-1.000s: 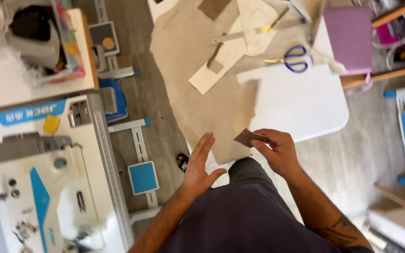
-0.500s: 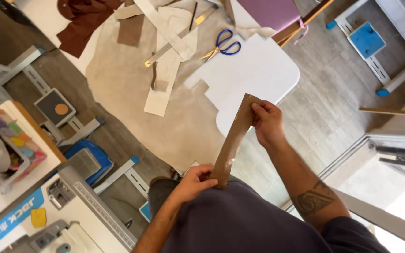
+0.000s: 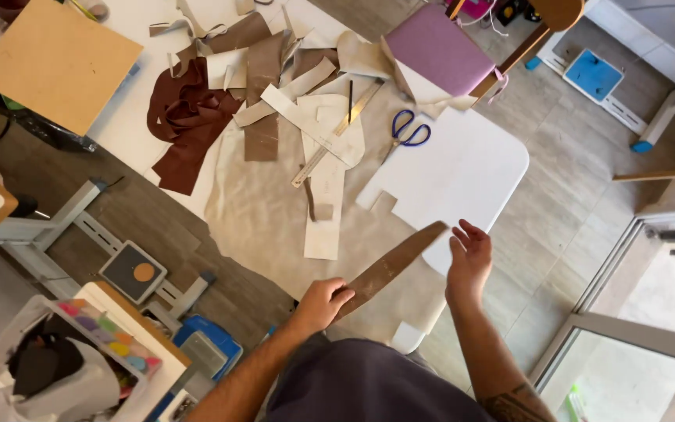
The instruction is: Cutting and organizing leather pieces for a project
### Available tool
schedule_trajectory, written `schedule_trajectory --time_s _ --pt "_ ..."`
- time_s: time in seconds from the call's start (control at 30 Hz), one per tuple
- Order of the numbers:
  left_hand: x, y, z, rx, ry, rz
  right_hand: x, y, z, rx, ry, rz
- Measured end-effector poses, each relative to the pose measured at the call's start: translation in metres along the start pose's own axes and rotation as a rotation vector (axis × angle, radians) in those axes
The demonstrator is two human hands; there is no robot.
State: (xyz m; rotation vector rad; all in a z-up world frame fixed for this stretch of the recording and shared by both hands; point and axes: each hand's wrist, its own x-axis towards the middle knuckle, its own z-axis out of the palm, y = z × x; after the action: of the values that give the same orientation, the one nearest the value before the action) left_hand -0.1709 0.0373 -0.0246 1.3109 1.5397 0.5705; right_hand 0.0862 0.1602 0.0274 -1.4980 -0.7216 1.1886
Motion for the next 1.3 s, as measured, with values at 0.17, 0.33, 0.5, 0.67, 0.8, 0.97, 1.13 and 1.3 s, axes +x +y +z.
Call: schedule_trajectory --time_s 0.17,0.33,0.5,0.67,0.8,0.97,1.13,1.3 --pt "0.01 0.07 -0.046 0.355 -0.302 0.178 -0.063 0.023 0.027 -0.22 -0.398 -0.143" --pt "0.01 0.088 -0.033 0.506 -0.545 0.33 -0.065 0.078 0.027 -0.223 -0.939 -0.141" --pt "-0.008 0.102 -0.077 0.689 -0.451 0.345 -0.051 0.078 0.031 -0.112 -1.237 -0.046" --pt "0.013 0.069 -0.129 0.644 -0.247 0.335 -0.06 0.062 0.06 -0.362 -1.304 -0.061" --pt "0.067 0.014 -0.181 0.459 -0.008 0.263 -0.078 0.05 0.109 -0.269 -0.85 0.143" --pt "0.186 -0.1 -0.254 0.523 0.115 0.132 -0.081 0.065 0.174 0.055 -0.428 0.4" --pt "0.281 -0.113 -0.307 0.776 0.231 0.091 -0.1 0.075 0.225 0.148 -0.229 0.461" --pt "0.363 -0.184 -0.328 0.999 0.259 0.336 -0.132 0.086 0.238 0.195 -0.084 0.489"
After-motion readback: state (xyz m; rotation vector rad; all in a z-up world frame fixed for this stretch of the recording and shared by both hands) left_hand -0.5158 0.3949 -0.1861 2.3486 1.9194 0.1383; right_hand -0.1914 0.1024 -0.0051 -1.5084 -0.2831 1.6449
